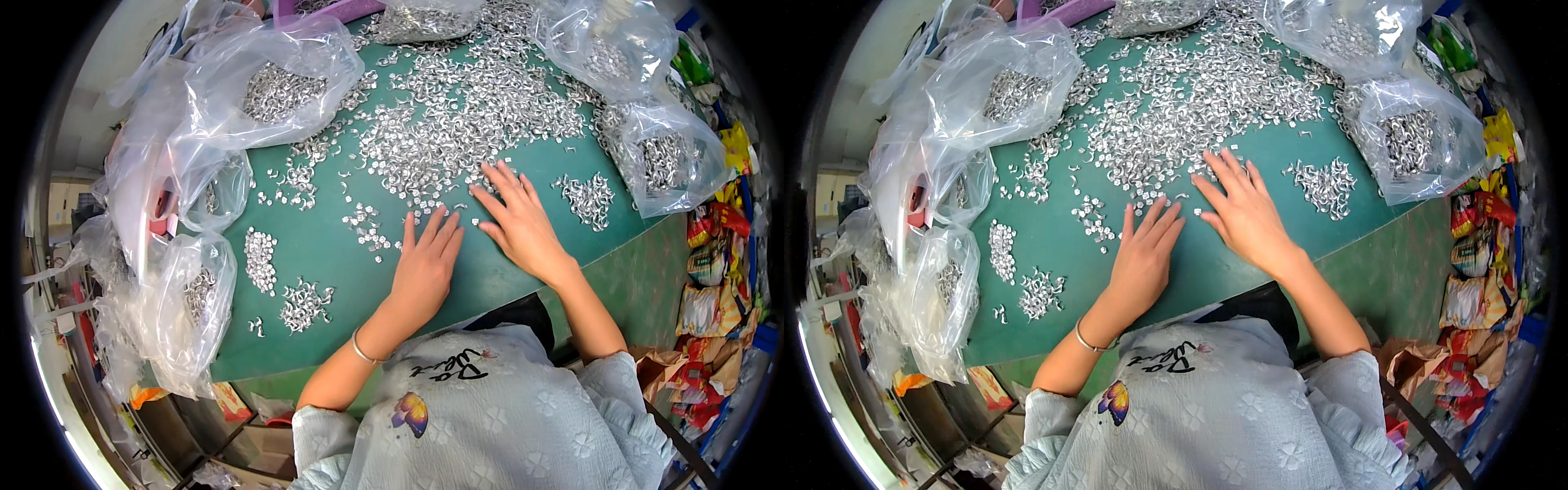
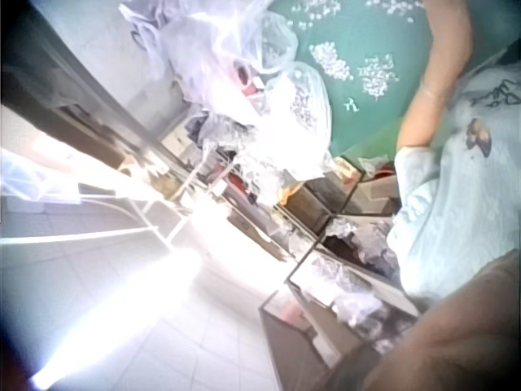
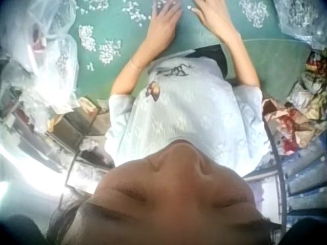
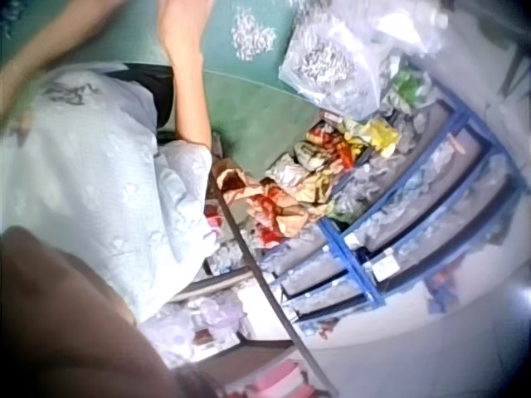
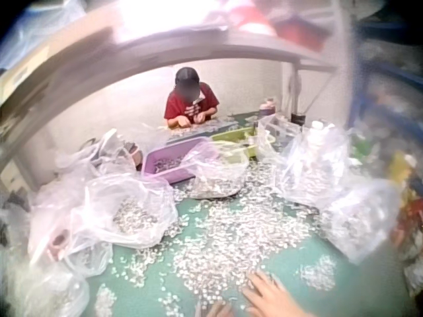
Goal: The person sorts small metal rings and rivets by hand on a green workbench, moving them into groups and placing some into plastic bags.
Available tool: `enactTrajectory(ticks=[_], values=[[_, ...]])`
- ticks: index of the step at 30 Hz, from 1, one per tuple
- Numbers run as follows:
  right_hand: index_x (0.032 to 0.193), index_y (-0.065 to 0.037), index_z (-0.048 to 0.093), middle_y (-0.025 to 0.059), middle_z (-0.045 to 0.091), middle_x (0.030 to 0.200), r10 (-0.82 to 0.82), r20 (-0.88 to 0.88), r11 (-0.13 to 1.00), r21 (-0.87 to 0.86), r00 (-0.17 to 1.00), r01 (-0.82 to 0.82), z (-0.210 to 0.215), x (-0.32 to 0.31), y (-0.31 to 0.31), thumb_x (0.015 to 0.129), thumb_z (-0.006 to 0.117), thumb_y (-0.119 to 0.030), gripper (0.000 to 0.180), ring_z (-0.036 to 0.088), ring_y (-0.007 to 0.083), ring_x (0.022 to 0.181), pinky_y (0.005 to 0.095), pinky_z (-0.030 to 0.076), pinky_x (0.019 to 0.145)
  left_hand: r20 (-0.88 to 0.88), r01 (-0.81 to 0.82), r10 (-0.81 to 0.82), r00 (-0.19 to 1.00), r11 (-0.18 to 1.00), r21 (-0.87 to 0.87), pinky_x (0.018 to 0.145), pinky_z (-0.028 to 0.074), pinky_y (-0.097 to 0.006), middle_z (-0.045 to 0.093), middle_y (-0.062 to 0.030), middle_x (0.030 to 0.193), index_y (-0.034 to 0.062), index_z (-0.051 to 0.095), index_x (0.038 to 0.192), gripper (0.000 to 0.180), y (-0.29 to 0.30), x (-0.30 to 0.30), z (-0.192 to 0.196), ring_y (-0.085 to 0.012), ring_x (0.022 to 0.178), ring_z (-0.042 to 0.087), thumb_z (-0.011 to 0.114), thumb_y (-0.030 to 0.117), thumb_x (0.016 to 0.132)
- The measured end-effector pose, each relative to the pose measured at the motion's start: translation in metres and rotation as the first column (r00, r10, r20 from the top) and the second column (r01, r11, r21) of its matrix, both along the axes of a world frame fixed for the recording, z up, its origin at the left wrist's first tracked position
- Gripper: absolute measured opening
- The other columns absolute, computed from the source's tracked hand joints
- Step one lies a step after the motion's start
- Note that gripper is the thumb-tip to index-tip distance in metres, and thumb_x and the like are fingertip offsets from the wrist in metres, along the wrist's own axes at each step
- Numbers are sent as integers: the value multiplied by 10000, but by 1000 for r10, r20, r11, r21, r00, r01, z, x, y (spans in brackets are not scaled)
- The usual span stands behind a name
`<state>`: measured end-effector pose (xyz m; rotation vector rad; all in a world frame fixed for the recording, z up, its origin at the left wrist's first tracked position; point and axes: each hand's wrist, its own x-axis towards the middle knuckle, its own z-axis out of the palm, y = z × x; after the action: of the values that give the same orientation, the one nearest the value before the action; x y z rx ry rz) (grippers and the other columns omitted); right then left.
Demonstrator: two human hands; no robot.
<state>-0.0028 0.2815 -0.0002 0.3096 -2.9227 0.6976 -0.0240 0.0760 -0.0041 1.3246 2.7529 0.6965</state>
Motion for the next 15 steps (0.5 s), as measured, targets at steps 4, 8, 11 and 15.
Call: enactTrajectory(ticks=[4, 8, 11, 15], values=[[1291, -65, 553, 96, 429, 1453, -31, -26, 999, 8, 999, 32, 0, 13, 16, 868, 656, -132, 440, 343, 319, 1391, 522, 284, 1123, 49, -77, 71, 996, 989, 127, 1121, 257, -587, 484, -165, 1393, -28, 530, 1265, 519, -8, 0, -1, -335, 1358, 403, 514, -118, 754], [1230, -64, 589, 99, 481, 1406, -23, -109, 999, -51, 994, 17, -2, 1, 4, 860, 649, -101, 376, 384, 324, 1368, 521, 293, 1112, -16, -33, 34, 999, 997, 76, 1119, 268, -579, 497, -177, 1377, -33, 536, 1263, 530, 13, -10, 2, -345, 1337, 427, 511, -127, 742], [1193, -66, 609, 108, 513, 1365, 31, -100, 999, 43, 994, -27, 2, -1, 0, 854, 653, -96, 344, 410, 326, 1349, 516, 308, 1095, -8, 34, -34, 999, 998, 51, 1121, 276, -568, 489, -188, 1383, -34, 535, 1267, 531, 16, -16, -9, -350, 1332, 431, 511, -124, 744], [1128, -64, 647, 104, 550, 1300, -115, -181, 992, 26, 977, 122, -8, 0, 20, 829, 678, -102, 303, 431, 328, 1321, 505, 338, 1058, 46, 9, -16, 999, 991, 133, 1118, 293, -549, 503, -190, 1346, -28, 558, 1235, 483, 1, -8, -10, -347, 1299, 451, 548, -88, 756]])
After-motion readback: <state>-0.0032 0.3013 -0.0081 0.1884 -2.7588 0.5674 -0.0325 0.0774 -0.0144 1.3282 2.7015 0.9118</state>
